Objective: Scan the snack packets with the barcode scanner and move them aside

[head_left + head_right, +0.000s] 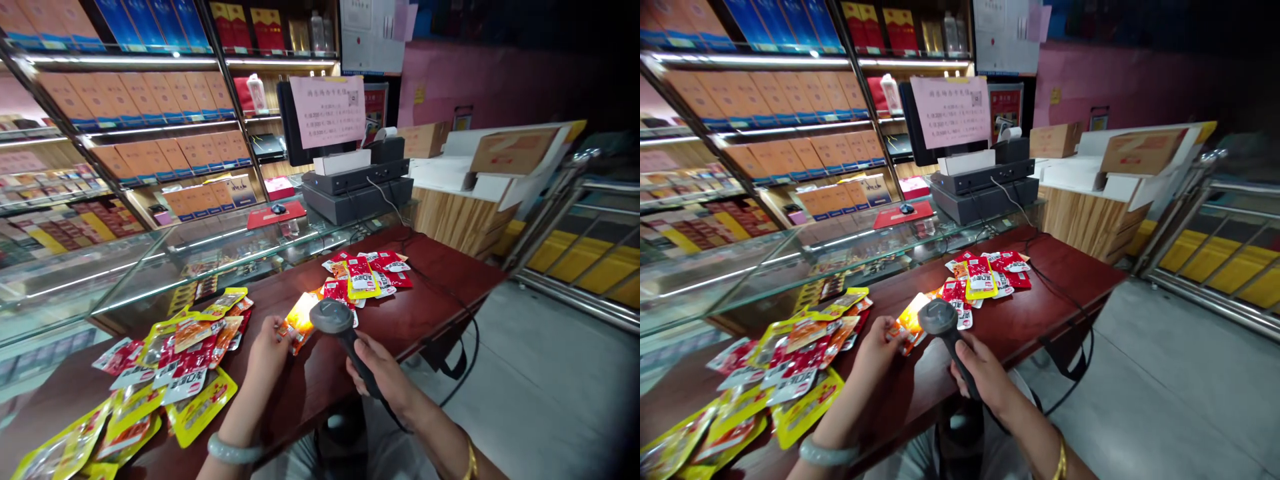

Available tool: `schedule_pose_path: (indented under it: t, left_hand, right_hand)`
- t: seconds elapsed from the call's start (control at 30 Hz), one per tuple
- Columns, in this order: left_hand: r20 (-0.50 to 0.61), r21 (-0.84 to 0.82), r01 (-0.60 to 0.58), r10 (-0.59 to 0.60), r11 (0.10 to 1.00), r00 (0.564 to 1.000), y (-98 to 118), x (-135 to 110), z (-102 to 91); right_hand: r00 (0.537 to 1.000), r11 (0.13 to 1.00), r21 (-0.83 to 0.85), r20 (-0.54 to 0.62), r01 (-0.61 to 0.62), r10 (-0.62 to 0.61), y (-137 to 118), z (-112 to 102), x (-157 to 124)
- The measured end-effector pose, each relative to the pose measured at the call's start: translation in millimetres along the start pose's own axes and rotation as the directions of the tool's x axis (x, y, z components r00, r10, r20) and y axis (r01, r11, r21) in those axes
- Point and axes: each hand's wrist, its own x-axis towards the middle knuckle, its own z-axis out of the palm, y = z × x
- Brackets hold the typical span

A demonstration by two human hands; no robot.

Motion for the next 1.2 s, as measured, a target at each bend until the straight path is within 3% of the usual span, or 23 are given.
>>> schedule_pose_path:
  t: [0.17, 0.27, 0.43, 0.57, 0.67, 0.73, 0.8, 0.93, 1.03, 1.2]
  left_hand:
    - [-0.018, -0.065, -0.024, 0.023, 0.998, 1.0, 1, 8, 8.1]
    - [0.031, -0.241, 0.02, -0.013, 0.97, 0.999, 10, 21, 24.0]
    - [0.172, -0.638, 0.123, -0.015, 0.761, 0.985, 63, 54, 64.3]
    - [0.274, -0.746, 0.157, 0.084, 0.648, 0.958, 109, 74, 88.6]
    - [0.298, -0.779, 0.165, 0.125, 0.604, 0.947, 118, 77, 91.8]
    - [0.259, -0.758, 0.117, 0.132, 0.642, 0.957, 106, 71, 83.7]
    - [0.213, -0.678, 0.04, 0.145, 0.734, 0.966, 83, 56, 66.5]
    - [0.06, -0.335, -0.128, 0.156, 0.933, 0.986, 20, -1, 13.0]
    - [-0.029, -0.084, -0.088, 0.086, 0.993, 0.996, -24, -51, -27.0]
    - [-0.162, 0.107, 0.043, -0.025, 0.993, 0.986, -73, -106, -73.5]
  right_hand:
    - [1.0, 1.0, 0.018, 0.007, 0.018, -0.018, 0, -6, 2]
    - [0.999, 0.999, 0.037, -0.021, 0.031, -0.03, 1, -11, 4]
    - [0.995, 0.996, 0.015, -0.047, 0.086, -0.086, -5, -19, 6]
    - [0.987, 0.99, -0.031, -0.079, 0.136, -0.138, -15, -23, 5]
    - [0.984, 0.989, -0.045, -0.103, 0.143, -0.147, -19, -24, 3]
    - [0.986, 0.992, -0.037, -0.108, 0.122, -0.125, -20, -23, 1]
    - [0.991, 0.996, -0.023, -0.099, 0.09, -0.091, -18, -20, -3]
    - [0.998, 0.999, -0.023, -0.062, 0.03, -0.031, -10, -7, -7]
    - [0.999, 0.998, -0.055, 0.008, -0.038, 0.038, 2, 9, -5]
    - [0.968, 0.984, -0.117, 0.2, -0.132, 0.154, 25, 55, 5]
